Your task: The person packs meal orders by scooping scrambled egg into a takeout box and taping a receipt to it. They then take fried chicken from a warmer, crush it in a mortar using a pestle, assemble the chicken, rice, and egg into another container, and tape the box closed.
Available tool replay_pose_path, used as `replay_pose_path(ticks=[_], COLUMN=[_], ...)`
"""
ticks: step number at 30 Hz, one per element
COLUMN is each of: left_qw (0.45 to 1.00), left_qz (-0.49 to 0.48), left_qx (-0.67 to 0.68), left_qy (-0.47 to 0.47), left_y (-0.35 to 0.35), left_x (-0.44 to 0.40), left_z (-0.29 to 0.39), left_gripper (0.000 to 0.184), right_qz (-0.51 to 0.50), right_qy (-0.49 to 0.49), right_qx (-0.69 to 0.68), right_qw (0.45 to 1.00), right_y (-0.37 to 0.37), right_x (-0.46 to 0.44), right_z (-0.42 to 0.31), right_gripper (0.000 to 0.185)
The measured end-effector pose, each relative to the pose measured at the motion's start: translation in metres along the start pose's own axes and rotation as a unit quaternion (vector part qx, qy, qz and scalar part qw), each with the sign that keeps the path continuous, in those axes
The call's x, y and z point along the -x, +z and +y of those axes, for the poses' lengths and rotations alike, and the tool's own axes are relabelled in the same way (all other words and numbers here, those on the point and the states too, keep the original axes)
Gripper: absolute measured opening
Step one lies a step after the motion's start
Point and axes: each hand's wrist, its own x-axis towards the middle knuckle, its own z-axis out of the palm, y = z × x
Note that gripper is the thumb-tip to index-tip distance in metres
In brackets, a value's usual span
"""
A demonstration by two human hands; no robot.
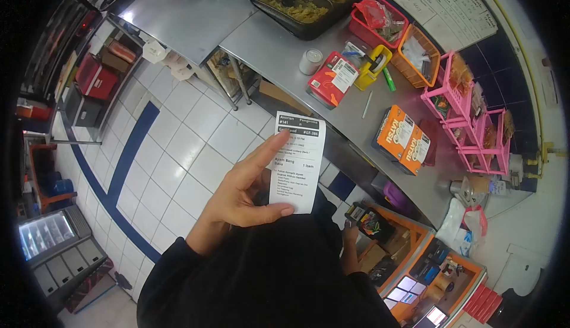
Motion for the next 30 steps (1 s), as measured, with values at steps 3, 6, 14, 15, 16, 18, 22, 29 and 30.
replay_pose_path(ticks=[3, 6, 14, 15, 16, 18, 22, 29, 30], left_qw=[1.0, 1.0, 0.999, 0.999, 0.999, 0.999, 0.999, 0.989, 0.991], left_qz=[0.005, 0.011, 0.034, 0.035, 0.036, 0.037, 0.048, 0.113, 0.09], left_qx=[0.007, 0.003, 0.004, 0.004, 0.009, 0.014, -0.006, 0.081, 0.084], left_qy=[-0.002, 0.003, 0.032, 0.033, 0.03, 0.027, -0.008, -0.043, -0.046], left_y=[0.001, 0.001, -0.003, -0.003, -0.004, -0.005, -0.006, 0.016, 0.023], left_x=[0.002, 0.003, 0.005, 0.005, 0.005, 0.005, 0.009, -0.029, -0.038], left_z=[-0.001, 0.0, 0.004, 0.004, 0.004, 0.004, 0.008, -0.021, -0.024], left_gripper=[0.095, 0.095, 0.096, 0.096, 0.096, 0.095, 0.098, 0.1, 0.1], right_qz=[-0.091, -0.068, -0.092, -0.095, -0.1, -0.106, -0.118, 0.172, 0.148], right_qy=[0.04, -0.006, -0.021, -0.022, -0.021, -0.027, -0.121, -0.185, -0.108], right_qx=[0.098, 0.032, 0.025, 0.025, 0.024, 0.016, -0.187, 0.033, 0.016], right_qw=[0.99, 0.997, 0.995, 0.995, 0.995, 0.994, 0.968, 0.967, 0.983], right_y=[-0.029, -0.044, -0.037, -0.035, -0.032, -0.026, 0.017, -0.072, -0.099], right_x=[0.001, 0.009, 0.0, -0.002, -0.003, -0.006, -0.036, -0.036, -0.044], right_z=[-0.038, -0.061, -0.048, -0.044, -0.041, -0.034, 0.015, -0.069, -0.087], right_gripper=[0.048, 0.044, 0.027, 0.025, 0.024, 0.022, 0.022, 0.019, 0.016])
